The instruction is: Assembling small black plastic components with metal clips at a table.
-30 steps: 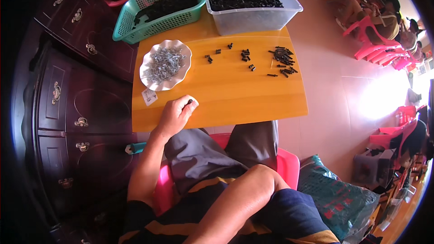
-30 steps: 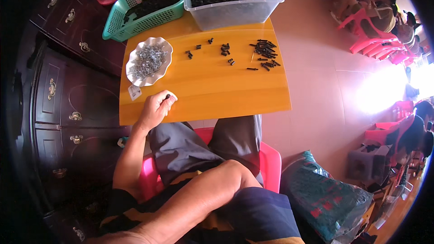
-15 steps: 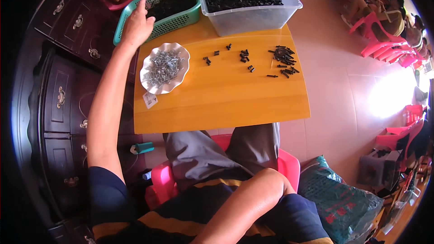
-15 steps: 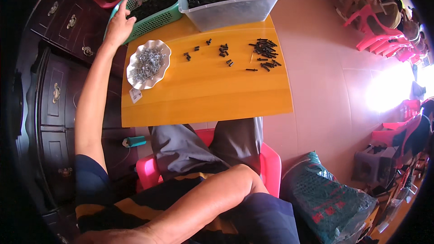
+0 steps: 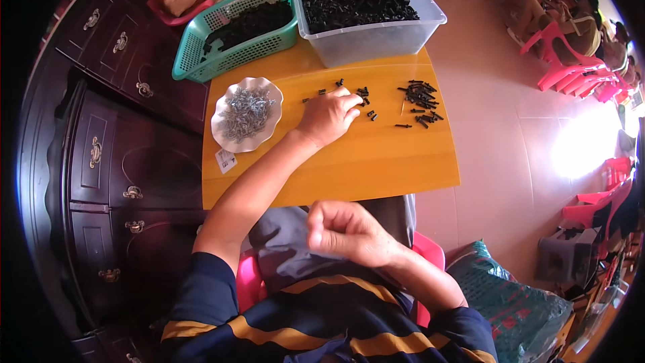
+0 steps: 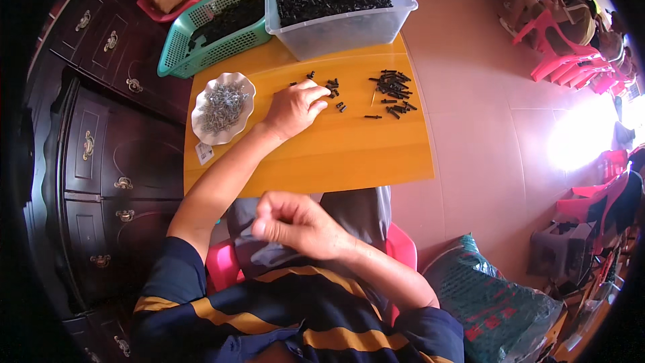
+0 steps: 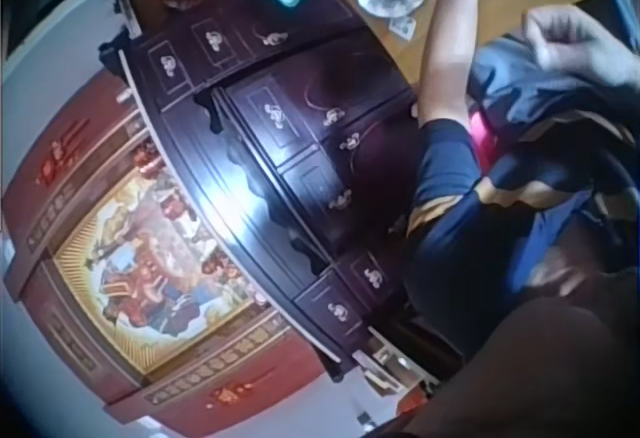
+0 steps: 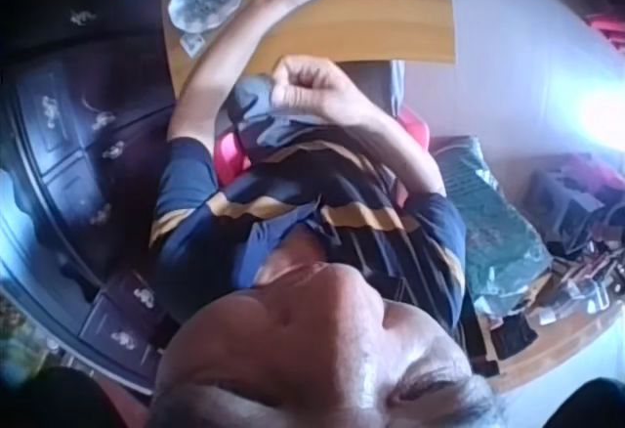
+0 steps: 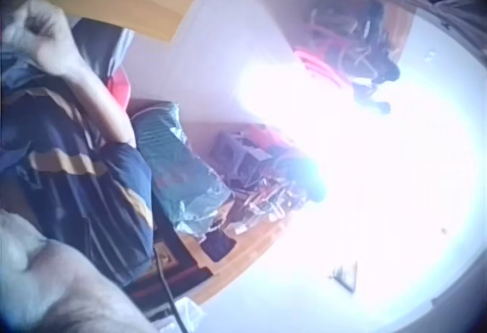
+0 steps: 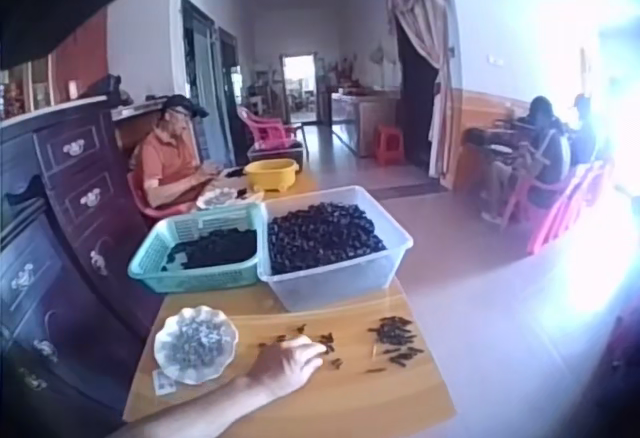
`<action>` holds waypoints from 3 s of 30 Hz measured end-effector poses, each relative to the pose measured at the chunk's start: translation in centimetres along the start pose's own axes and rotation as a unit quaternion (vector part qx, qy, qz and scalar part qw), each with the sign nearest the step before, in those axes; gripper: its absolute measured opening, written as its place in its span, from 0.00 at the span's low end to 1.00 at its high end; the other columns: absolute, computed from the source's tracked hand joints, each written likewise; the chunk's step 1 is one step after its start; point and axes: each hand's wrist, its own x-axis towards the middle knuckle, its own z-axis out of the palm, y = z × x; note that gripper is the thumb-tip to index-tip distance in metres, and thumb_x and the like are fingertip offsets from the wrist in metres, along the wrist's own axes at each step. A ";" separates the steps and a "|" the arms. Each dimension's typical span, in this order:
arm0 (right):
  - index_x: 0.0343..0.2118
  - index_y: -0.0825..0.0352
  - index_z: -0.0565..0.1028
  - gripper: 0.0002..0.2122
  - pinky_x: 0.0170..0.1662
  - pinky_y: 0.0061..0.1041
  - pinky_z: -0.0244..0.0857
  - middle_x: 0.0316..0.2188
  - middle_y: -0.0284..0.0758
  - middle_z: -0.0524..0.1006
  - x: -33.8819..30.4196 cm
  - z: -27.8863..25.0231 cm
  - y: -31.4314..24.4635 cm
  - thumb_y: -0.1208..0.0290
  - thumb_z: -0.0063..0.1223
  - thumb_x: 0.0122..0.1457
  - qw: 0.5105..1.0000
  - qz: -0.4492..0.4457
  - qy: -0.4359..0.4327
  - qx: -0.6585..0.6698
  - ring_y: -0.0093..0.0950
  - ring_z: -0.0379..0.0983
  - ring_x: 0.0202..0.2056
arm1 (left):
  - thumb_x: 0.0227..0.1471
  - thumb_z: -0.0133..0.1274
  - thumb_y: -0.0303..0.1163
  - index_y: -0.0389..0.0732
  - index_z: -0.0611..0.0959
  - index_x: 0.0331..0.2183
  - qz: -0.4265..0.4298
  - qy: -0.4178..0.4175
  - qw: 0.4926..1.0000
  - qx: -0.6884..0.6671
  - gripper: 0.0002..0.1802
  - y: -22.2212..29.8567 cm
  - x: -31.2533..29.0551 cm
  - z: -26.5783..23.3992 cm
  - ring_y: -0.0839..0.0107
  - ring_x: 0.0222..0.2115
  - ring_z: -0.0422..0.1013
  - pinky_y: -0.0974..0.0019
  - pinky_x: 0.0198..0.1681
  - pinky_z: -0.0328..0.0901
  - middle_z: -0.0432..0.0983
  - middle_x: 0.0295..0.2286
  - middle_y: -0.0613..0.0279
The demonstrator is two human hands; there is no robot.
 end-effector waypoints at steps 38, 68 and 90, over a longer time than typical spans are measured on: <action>0.37 0.63 0.72 0.02 0.36 0.20 0.66 0.28 0.30 0.75 -0.1 -4.9 3.8 0.73 0.49 0.66 0.961 -0.027 0.245 0.127 0.20 0.70 0.28 | 0.50 0.64 0.29 0.39 0.82 0.41 -0.255 0.058 0.958 -0.117 0.15 4.2 -13.1 -11.3 0.73 0.24 0.75 0.69 0.27 0.68 0.78 0.27 0.60; 0.39 0.65 0.74 0.05 0.36 0.19 0.63 0.27 0.28 0.73 -0.1 -5.0 3.5 0.72 0.48 0.66 0.960 -0.002 0.247 0.132 0.19 0.67 0.28 | 0.46 0.63 0.26 0.42 0.82 0.40 -0.199 0.101 0.967 0.121 0.15 -4.4 -16.9 -11.1 0.55 0.35 0.76 0.56 0.37 0.71 0.75 0.33 0.57; 0.38 0.63 0.76 0.04 0.35 0.17 0.64 0.27 0.26 0.74 0.0 -4.9 3.6 0.71 0.50 0.65 0.959 0.000 0.251 0.135 0.16 0.68 0.28 | 0.49 0.61 0.22 0.38 0.81 0.35 -0.149 0.154 0.970 0.115 0.09 -5.2 -17.4 -11.0 0.56 0.31 0.76 0.57 0.34 0.70 0.77 0.32 0.56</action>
